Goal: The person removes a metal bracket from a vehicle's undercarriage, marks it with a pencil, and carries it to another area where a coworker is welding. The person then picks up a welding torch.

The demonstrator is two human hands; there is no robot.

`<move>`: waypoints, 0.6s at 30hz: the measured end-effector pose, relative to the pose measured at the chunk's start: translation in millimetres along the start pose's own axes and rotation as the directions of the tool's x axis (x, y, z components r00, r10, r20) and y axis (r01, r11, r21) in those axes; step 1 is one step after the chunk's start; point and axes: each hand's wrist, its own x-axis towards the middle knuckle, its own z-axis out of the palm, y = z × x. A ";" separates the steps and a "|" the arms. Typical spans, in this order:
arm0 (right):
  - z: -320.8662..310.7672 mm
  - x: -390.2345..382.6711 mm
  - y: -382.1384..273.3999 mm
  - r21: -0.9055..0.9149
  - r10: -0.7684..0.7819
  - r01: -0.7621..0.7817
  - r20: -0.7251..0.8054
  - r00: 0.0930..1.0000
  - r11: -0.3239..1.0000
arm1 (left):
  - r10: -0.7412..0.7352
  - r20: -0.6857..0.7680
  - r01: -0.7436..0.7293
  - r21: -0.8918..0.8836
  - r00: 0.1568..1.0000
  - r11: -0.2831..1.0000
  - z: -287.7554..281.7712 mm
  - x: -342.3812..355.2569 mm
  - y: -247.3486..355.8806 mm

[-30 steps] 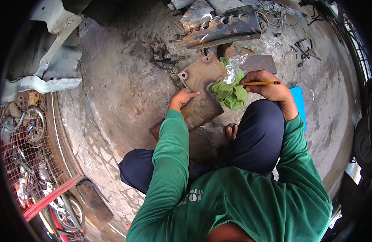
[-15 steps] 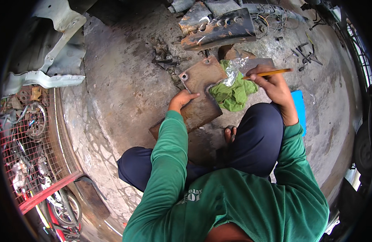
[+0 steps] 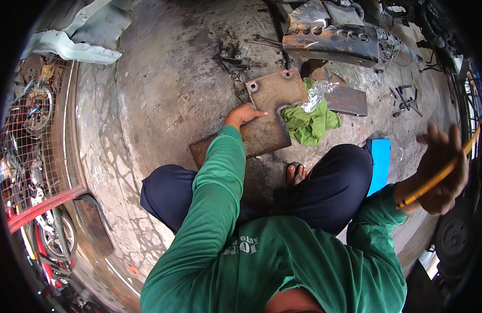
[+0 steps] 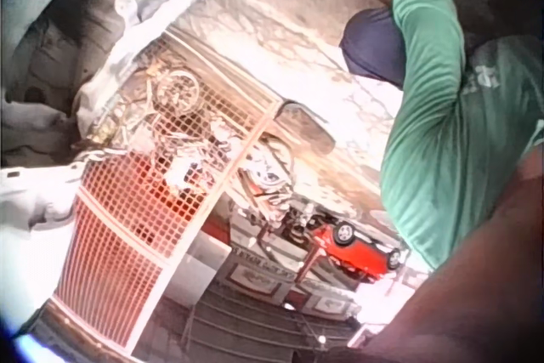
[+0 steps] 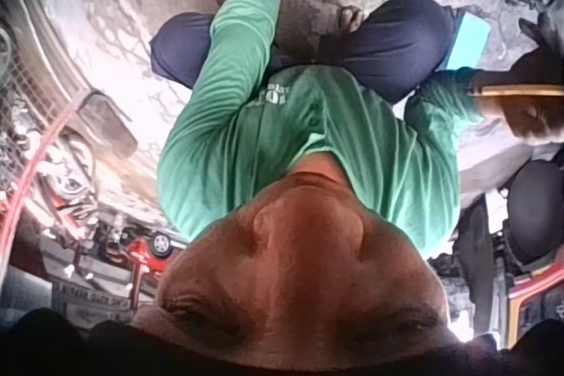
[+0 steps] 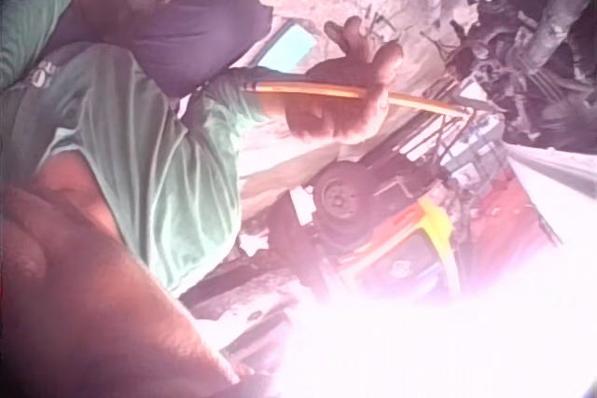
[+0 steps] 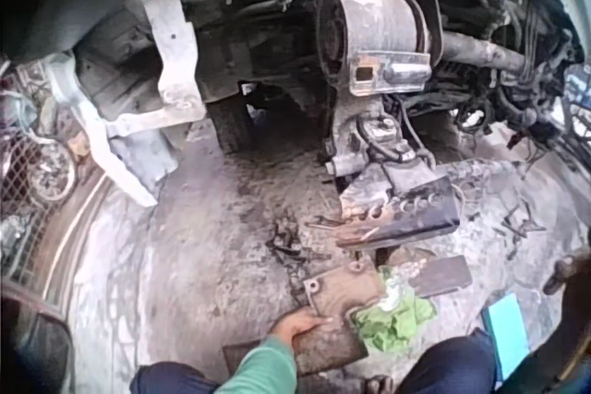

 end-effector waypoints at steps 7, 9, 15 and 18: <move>51.2 36.9 -28.1 0.337 -0.157 0.114 0.104 0.982 0.935 | 0.026 -0.005 -0.026 0.002 1.000 1.000 3.7 8.9 -9.6; 77.8 44.2 -28.1 0.433 -0.194 0.199 -0.056 0.979 0.879 | -0.002 0.004 0.001 0.018 1.000 1.000 4.2 10.5 -7.4; 89.5 52.3 -30.4 0.378 -0.157 0.190 -0.118 0.981 0.906 | 0.080 0.020 -0.079 -0.047 0.997 0.996 4.4 12.2 -9.7; 97.4 53.5 -32.7 0.473 -0.113 0.173 -0.152 0.982 0.864 | 0.022 0.010 -0.022 0.005 1.000 1.000 3.6 15.7 -10.9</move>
